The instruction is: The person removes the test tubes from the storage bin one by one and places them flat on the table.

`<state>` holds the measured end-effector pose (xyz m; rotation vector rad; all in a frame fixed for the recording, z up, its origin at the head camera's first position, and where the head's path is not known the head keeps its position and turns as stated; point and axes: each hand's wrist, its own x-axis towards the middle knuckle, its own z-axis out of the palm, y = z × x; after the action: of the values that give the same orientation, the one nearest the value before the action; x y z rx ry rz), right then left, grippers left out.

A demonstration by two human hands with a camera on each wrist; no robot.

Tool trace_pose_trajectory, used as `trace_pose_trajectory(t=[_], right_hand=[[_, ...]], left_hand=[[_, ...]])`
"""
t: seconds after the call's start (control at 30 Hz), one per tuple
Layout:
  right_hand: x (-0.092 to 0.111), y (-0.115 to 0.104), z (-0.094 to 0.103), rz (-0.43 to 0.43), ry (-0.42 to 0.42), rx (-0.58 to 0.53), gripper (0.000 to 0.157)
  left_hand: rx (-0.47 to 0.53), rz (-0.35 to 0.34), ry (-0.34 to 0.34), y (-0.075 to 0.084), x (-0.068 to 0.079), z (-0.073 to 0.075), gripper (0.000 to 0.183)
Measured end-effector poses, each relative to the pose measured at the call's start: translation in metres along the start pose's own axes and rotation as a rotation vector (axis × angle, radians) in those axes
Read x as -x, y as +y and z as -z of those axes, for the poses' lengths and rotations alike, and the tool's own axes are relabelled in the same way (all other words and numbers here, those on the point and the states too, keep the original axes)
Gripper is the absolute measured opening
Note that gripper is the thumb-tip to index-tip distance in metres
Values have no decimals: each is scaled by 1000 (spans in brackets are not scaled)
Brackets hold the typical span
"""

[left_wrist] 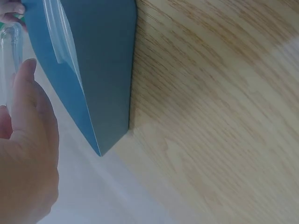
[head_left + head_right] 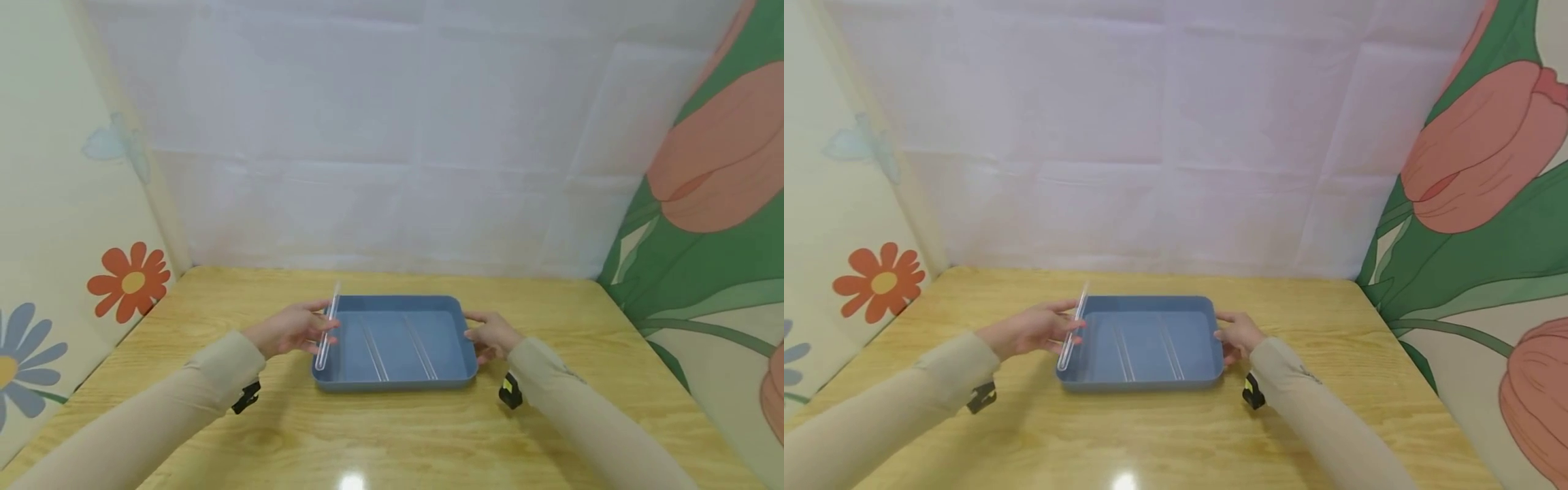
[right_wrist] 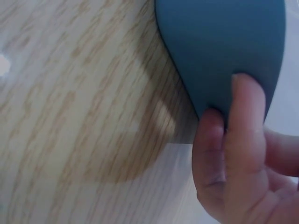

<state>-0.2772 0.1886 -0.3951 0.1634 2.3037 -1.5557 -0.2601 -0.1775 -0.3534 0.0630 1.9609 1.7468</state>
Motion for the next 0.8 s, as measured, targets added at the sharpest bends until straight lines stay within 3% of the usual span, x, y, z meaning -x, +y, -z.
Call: trace_pose_trajectory(t=[0.6, 0.8], right_hand=[[2, -2, 0, 0, 7, 17, 57], [8, -6, 2, 10, -27, 4, 58]], left_hand=[[-30, 10, 20, -6, 12, 20, 67], [-42, 18, 13, -10, 16, 29, 66]])
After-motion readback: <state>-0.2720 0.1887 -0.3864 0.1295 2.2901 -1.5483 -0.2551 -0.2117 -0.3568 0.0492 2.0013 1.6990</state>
